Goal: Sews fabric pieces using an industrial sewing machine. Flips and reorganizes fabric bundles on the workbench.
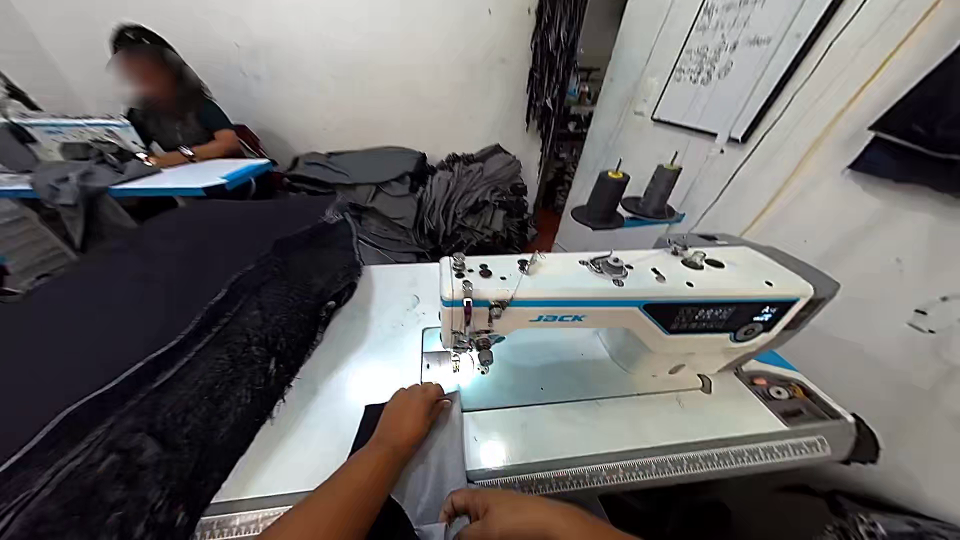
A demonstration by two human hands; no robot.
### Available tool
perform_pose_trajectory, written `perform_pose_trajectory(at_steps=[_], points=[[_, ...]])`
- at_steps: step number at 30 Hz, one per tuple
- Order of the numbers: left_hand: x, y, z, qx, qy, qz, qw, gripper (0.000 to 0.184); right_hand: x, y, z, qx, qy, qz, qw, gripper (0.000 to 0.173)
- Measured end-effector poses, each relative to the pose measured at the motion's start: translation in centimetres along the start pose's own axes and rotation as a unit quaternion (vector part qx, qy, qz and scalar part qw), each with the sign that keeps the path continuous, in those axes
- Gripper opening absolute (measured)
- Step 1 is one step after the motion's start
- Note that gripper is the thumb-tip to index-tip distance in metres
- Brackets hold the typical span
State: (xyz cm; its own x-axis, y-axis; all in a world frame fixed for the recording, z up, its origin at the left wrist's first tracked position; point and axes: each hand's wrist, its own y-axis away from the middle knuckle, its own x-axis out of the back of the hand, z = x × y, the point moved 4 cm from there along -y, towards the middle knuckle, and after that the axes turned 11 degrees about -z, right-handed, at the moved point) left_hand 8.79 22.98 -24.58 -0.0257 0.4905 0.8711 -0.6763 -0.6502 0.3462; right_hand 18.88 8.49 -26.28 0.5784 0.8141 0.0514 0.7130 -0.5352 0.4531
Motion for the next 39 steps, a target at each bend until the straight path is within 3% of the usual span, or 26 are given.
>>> perform_pose_trajectory(at_steps=[2,4,5,8,10,17,27,33,39], points=[[0.5,-0.3,0.0,0.012,0.010,-0.023,1.000,0.048,2.6,1.4,-1.8,-0.040,0.193,0.123,0.973,0.029],[1.0,-1.0,0.2,0.040,0.019,-0.051,0.998,0.047,4.9,1.4,-2.4,-0.035,0.314,0.249,0.916,0.036],[1.3,-1.4,0.4,0.058,0.031,-0.053,0.996,0.045,5.9,0.9,-2.0,-0.038,0.345,0.263,0.900,0.045],[1.5,-2.5,0.1,0.087,0.065,-0.001,0.994,0.040,8.0,-0.6,-0.8,-0.098,0.352,0.230,0.902,0.076],[1.4,-3.6,-0.6,0.060,0.062,0.048,0.995,0.040,9.1,-1.0,-0.7,-0.118,0.350,0.227,0.901,0.083],[3.3,-6.0,-1.7,0.026,0.037,0.038,0.998,0.039,11.1,-2.2,-1.0,-0.113,0.336,0.297,0.887,0.082],[3.0,-5.7,-1.5,0.016,0.009,0.056,0.998,0.040,10.7,-2.3,-0.6,-0.106,0.352,0.296,0.882,0.082],[3.5,-6.0,-1.3,0.031,-0.002,0.016,0.999,0.043,10.6,-2.2,-0.7,-0.102,0.344,0.301,0.883,0.077],[4.7,-8.2,-2.6,0.029,-0.015,0.126,0.991,0.028,10.7,-2.1,-0.6,-0.077,0.342,0.320,0.880,0.064]])
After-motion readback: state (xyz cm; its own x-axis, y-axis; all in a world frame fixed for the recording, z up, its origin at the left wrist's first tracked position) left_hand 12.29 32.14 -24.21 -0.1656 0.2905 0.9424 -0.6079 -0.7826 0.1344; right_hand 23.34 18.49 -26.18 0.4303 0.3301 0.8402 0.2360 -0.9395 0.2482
